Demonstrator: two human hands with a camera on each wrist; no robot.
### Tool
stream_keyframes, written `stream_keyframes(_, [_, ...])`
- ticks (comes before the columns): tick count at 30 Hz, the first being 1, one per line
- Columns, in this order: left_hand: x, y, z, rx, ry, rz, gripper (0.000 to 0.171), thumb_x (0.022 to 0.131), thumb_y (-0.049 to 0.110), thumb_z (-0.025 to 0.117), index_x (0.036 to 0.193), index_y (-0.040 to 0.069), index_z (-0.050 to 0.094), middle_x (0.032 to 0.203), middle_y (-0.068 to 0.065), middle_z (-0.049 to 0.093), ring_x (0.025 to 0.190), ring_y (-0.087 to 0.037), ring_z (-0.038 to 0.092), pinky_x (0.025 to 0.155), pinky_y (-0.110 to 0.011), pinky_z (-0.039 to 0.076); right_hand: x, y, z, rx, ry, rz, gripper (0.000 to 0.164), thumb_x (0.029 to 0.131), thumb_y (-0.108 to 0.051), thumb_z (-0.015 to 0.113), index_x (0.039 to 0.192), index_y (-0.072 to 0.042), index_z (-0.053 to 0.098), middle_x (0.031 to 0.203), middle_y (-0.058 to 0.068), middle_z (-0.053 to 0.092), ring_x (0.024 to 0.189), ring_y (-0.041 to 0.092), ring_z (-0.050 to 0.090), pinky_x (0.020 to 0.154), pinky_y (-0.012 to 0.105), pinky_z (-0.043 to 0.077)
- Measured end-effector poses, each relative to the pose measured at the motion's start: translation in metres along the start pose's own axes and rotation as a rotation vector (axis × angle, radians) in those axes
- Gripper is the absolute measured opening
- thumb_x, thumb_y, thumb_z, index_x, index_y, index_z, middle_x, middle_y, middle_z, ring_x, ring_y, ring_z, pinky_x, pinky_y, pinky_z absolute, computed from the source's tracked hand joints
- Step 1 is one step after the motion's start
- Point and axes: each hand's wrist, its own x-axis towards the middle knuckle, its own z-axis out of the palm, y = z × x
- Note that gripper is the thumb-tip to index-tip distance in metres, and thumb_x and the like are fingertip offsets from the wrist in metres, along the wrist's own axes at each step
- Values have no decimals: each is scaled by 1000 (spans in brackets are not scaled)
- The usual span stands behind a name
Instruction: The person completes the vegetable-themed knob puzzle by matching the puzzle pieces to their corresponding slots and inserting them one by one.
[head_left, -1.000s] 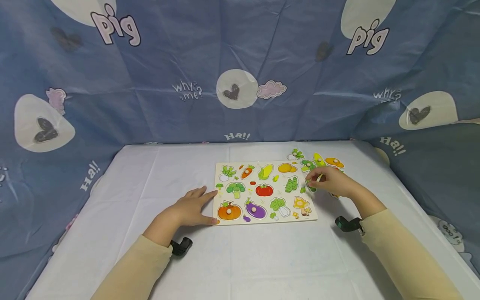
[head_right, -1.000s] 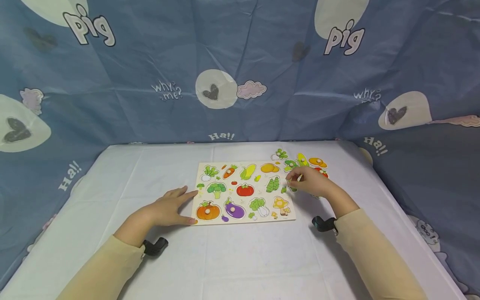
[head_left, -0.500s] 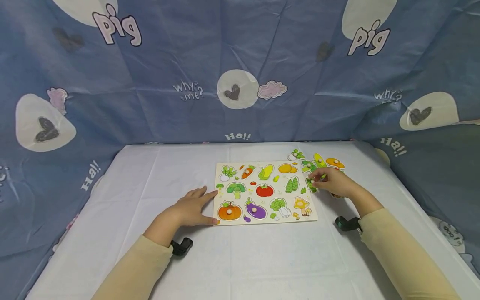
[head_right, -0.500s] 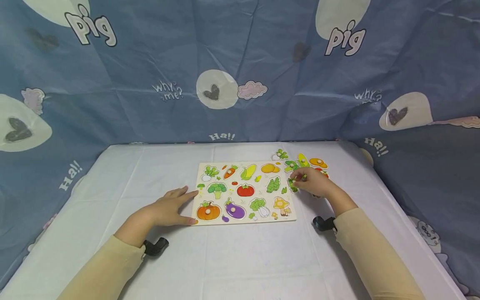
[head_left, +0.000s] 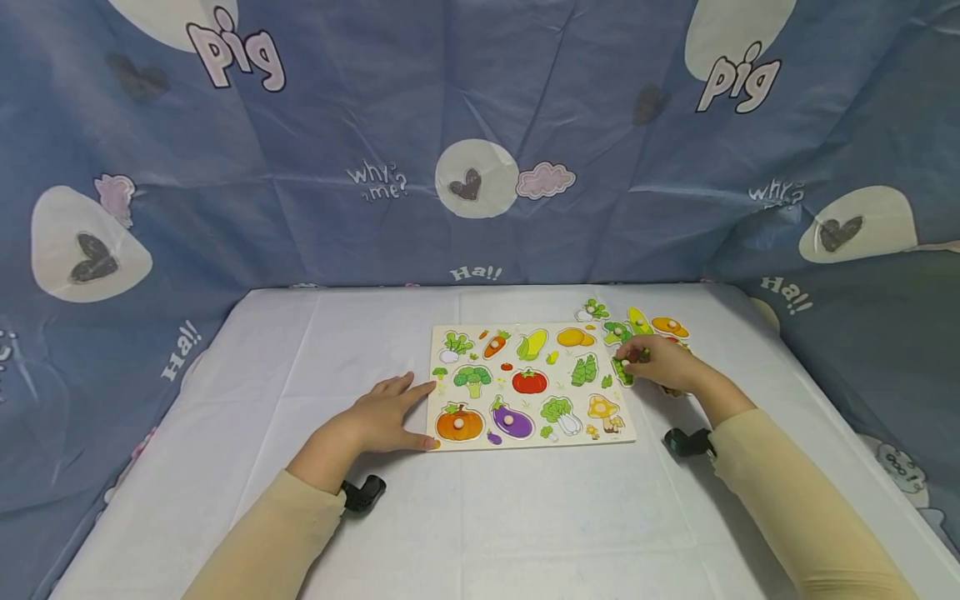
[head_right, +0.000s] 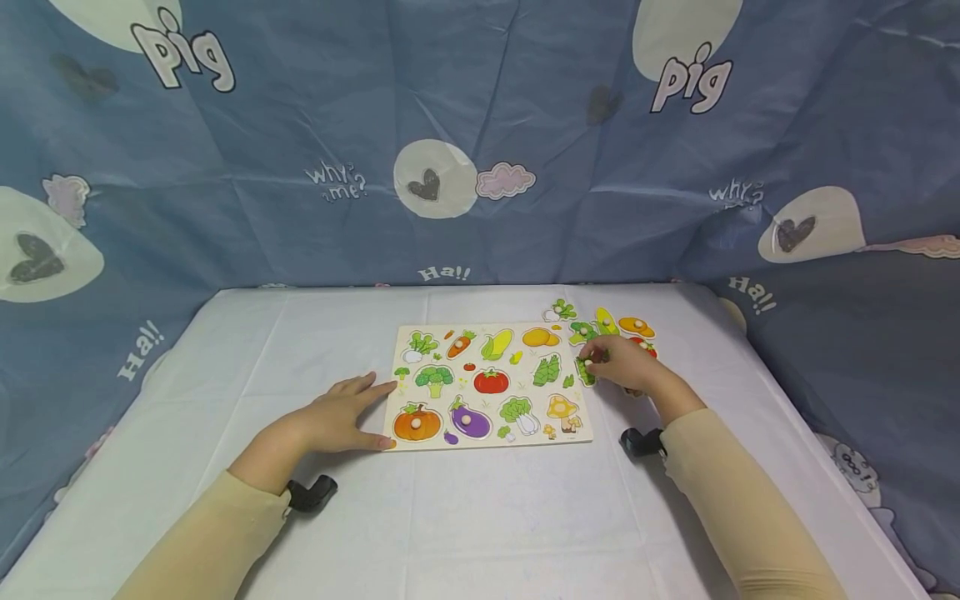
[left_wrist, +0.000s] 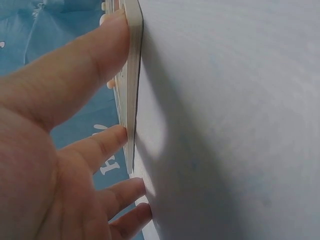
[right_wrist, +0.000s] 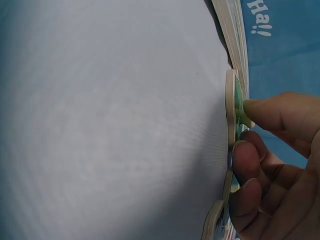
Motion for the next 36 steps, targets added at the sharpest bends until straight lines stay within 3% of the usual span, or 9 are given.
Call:
stream_keyframes(9, [1, -1, 1, 0, 0, 1, 97, 78, 59, 77, 157, 19, 36, 162, -24, 23, 147, -47, 21, 111, -68, 26, 2, -4, -2, -21, -35, 2, 12, 96, -8, 65, 107, -9, 67, 93, 6, 59, 82, 21, 52, 71, 35, 43])
stream_keyframes(13, [0, -1, 1, 0, 0, 1, 97, 79, 59, 77, 157, 19, 36, 162, -24, 23, 147, -47, 21, 111, -68, 26, 2, -3, -3, 17, -58, 35, 11, 96, -8, 64, 108, -9, 67, 91, 8, 56, 62, 18, 49, 57, 33, 43])
stream_keyframes(16, [-1, 0, 0, -2, -1, 2, 96, 79, 58, 78, 157, 19, 36, 162, -24, 23, 146, -47, 21, 111, -69, 26, 2, -3, -4, 56, -75, 67, 11, 96, -9, 64, 107, -10, 66, 86, 8, 52, 46, 16, 39, 44, 31, 38])
stream_keyframes(20, [-2, 0, -1, -4, 1, 5, 96, 79, 57, 78, 156, 18, 37, 162, -24, 23, 146, -48, 22, 111, -69, 26, 0, -4, -6, 79, -97, 101, 10, 97, -11, 64, 107, -11, 65, 79, 7, 49, 40, 14, 32, 39, 29, 32])
stream_keyframes(25, [-2, 0, 0, -5, 5, 10, 96, 79, 57, 78, 156, 18, 37, 162, -24, 23, 146, -48, 22, 111, -68, 26, -2, -4, -9, 73, -103, 98, 10, 97, -12, 65, 108, -10, 65, 83, 8, 53, 44, 16, 42, 42, 31, 39])
stream_keyframes(29, [-1, -1, 0, -8, 7, 10, 96, 79, 57, 78, 156, 19, 37, 162, -24, 23, 146, -48, 22, 111, -69, 26, -3, -7, -13, 33, -69, 44, 11, 97, -12, 66, 106, -8, 66, 88, 8, 57, 61, 21, 53, 55, 34, 47])
stream_keyframes(36, [-2, -1, 0, -9, 7, 8, 96, 79, 57, 78, 156, 19, 37, 162, -24, 23, 146, -48, 22, 111, -69, 25, -8, -16, -12, 15, -42, -25, 10, 96, -12, 67, 106, -10, 68, 90, 7, 60, 75, 21, 54, 64, 35, 47])
